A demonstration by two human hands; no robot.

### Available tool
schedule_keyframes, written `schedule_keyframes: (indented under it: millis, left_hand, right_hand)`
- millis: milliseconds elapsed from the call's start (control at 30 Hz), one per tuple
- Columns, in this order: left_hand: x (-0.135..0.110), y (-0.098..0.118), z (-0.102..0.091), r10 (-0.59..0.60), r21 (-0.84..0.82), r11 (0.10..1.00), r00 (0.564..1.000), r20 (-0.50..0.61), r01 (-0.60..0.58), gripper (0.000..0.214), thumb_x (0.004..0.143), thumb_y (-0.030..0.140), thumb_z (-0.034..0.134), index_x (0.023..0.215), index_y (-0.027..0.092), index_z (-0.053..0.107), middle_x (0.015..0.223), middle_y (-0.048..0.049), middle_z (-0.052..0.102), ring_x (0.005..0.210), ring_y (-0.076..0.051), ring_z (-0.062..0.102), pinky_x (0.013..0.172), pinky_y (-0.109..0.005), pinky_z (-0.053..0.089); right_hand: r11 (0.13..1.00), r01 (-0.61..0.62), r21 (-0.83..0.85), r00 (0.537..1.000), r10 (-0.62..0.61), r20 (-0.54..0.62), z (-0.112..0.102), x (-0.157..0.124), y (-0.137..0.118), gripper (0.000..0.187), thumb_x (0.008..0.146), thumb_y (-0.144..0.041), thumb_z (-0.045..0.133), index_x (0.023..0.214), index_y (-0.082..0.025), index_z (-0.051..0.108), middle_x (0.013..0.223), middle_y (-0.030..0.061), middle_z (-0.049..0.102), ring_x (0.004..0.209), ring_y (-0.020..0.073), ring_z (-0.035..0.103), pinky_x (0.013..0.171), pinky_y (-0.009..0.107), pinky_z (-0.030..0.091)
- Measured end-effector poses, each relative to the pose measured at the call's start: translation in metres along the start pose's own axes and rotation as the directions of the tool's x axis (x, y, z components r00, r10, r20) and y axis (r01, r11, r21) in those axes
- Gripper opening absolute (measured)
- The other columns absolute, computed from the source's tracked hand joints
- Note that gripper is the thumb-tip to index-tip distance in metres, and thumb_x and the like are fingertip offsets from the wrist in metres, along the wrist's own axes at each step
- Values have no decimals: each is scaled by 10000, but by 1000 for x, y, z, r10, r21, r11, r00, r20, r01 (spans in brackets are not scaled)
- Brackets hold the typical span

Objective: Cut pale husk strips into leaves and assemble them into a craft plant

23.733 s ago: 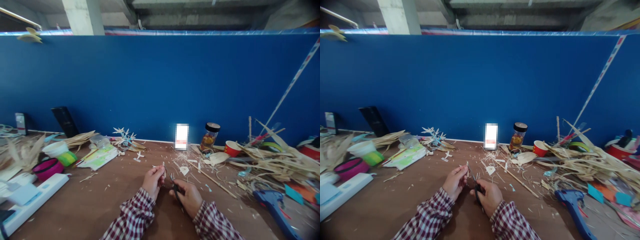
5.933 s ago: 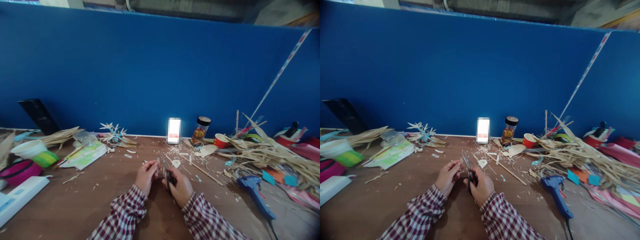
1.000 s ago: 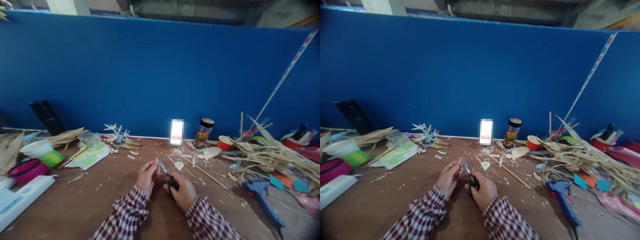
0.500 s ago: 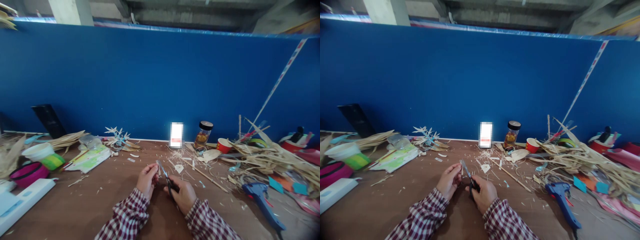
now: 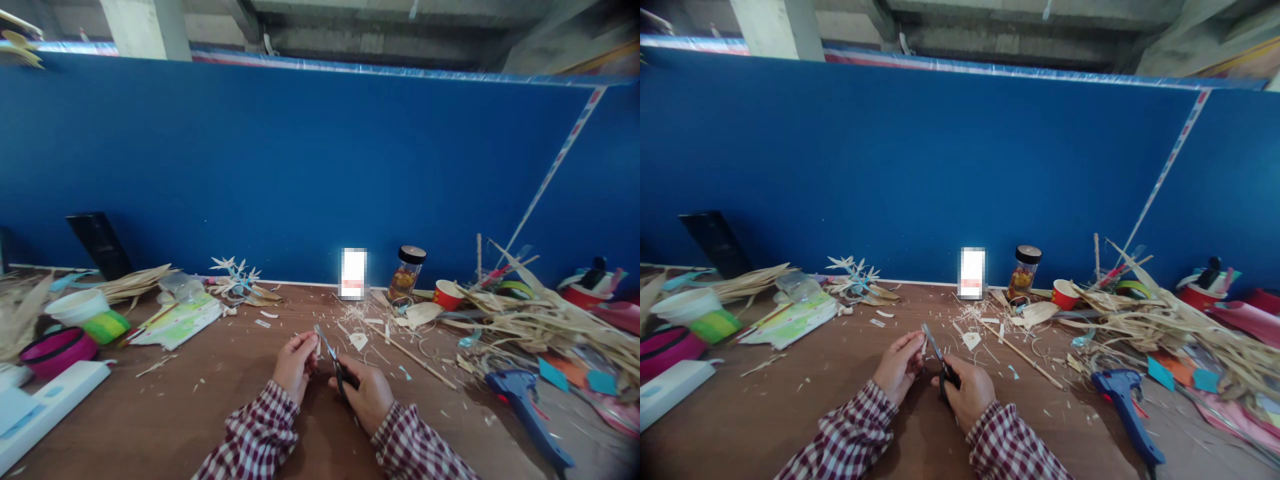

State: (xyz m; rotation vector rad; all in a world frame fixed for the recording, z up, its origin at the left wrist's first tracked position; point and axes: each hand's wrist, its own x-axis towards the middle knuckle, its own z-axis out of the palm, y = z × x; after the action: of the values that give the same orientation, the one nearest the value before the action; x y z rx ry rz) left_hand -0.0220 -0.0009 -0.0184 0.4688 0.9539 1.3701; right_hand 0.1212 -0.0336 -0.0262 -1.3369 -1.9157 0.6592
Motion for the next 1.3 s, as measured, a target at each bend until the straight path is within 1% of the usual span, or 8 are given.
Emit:
schedule_keyframes:
  millis: [233, 500, 667, 833, 1067, 1300]
  left_hand:
    - [0, 0, 0, 8, 4, 1000, 1000, 29, -8, 236, 559, 224, 738, 734, 122, 617, 520, 38, 543, 400, -20, 458, 379, -113, 370]
    - [-1, 1, 0, -1, 11, 1000, 999, 32, 1, 267, 534, 245, 749, 728, 122, 613, 508, 43, 533, 397, -22, 451, 381, -119, 363]
    - [-1, 0, 0, 2, 21, 1000, 999, 38, -2, 274, 535, 256, 747, 731, 125, 607, 515, 45, 532, 402, -20, 446, 384, -117, 358]
    - [-1, 0, 0, 5, 20, 1000, 998, 60, -6, 270, 539, 260, 744, 727, 123, 606, 509, 51, 518, 399, -17, 437, 384, -116, 349]
    - [-1, 0, -1, 5, 23, 1000, 998, 64, -7, 267, 543, 261, 742, 728, 122, 609, 510, 51, 521, 399, -16, 433, 386, -119, 346]
    - [-1, -1, -2, 3, 38, 999, 997, 72, -6, 257, 561, 268, 732, 733, 124, 607, 508, 52, 515, 400, -17, 433, 386, -118, 347]
  right_hand:
    - [1000, -2, -17, 1000, 1, -11, 1, -1, 2, 140, 734, -319, 556, 814, -224, 620, 692, -30, 635, 642, 139, 564, 607, 203, 416]
    - [1000, -4, -6, 1000, 4, -4, 1, -1, 2, 129, 738, -311, 550, 813, -228, 614, 704, -29, 640, 646, 141, 567, 610, 205, 416]
    - [1000, -7, -13, 1000, 7, -6, 1, 0, 1, 122, 735, -310, 554, 799, -225, 613, 730, -32, 646, 657, 136, 569, 617, 202, 417]
    - [1000, 3, -25, 1000, -3, -2, 0, 0, 0, 142, 739, -312, 544, 820, -223, 620, 683, -30, 633, 628, 137, 563, 596, 203, 417]
    - [1000, -17, -13, 1000, 17, -6, 0, 0, 1, 131, 733, -307, 558, 818, -226, 615, 688, -32, 633, 625, 137, 559, 598, 204, 420]
    - [1000, -5, -13, 1000, 5, 0, -1, -1, -1, 143, 744, -315, 541, 822, -221, 615, 677, -30, 621, 625, 138, 553, 597, 207, 416]
